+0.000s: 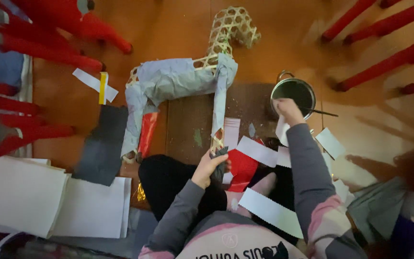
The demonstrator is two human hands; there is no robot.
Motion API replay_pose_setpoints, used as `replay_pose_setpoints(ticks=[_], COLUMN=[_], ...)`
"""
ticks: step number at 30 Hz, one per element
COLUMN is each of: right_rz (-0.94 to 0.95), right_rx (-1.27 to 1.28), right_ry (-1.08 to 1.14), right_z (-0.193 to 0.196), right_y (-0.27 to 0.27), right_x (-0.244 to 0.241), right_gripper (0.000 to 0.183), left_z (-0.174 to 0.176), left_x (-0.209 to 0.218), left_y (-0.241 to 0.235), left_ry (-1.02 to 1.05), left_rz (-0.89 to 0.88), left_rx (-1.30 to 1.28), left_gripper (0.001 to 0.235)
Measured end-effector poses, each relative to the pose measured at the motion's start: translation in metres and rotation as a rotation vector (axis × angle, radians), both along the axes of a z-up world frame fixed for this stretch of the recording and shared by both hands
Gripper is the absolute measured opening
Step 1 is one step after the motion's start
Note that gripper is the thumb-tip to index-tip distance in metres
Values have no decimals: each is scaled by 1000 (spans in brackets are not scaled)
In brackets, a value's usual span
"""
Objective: Decorating a giraffe-shaped craft structure by cutting and applying red and white paper strips
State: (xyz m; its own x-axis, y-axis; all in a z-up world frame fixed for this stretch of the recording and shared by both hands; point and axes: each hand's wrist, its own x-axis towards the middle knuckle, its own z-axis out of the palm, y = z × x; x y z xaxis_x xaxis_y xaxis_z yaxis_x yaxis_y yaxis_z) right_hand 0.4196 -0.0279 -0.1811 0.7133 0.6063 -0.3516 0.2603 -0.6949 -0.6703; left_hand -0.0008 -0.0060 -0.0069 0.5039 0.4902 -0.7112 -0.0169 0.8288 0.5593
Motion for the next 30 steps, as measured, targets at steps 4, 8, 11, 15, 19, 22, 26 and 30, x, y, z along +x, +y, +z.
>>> replay_pose_setpoints(ticks=[4, 8, 11, 15, 19, 22, 26, 30], right_rz=[-53, 336, 486, 448, 449, 509, 560, 639], right_rx=[130, 442, 627, 805, 844, 851, 856, 858], right_ry=[202, 117, -28, -93, -124, -204, -242, -304], right_z=[132, 205, 237, 203, 191, 191, 186, 190], right_y=[-34, -55, -72, -81, -71, -70, -68, -68], right_x=[-66, -175, -268, -348, -366, -363, -360, -355], right_gripper=[44, 48, 56, 43, 42, 40, 40, 41], left_z=[-18, -23, -61, -67, -69, -32, -13, -3], left_x=[-4, -1, -1, 3, -12, -18, -41, -55], left_y=[-1, -5, -3, 2, -1, -17, -47, -55], left_ry=[-76, 49, 91, -82, -131, 24, 237, 228], left_rz=[24, 18, 11, 133, 280, 575, 442, 294], left_rx=[-20, 55, 108, 138, 47, 213, 525, 711], left_gripper=[40, 62, 73, 42, 56, 34, 41, 38])
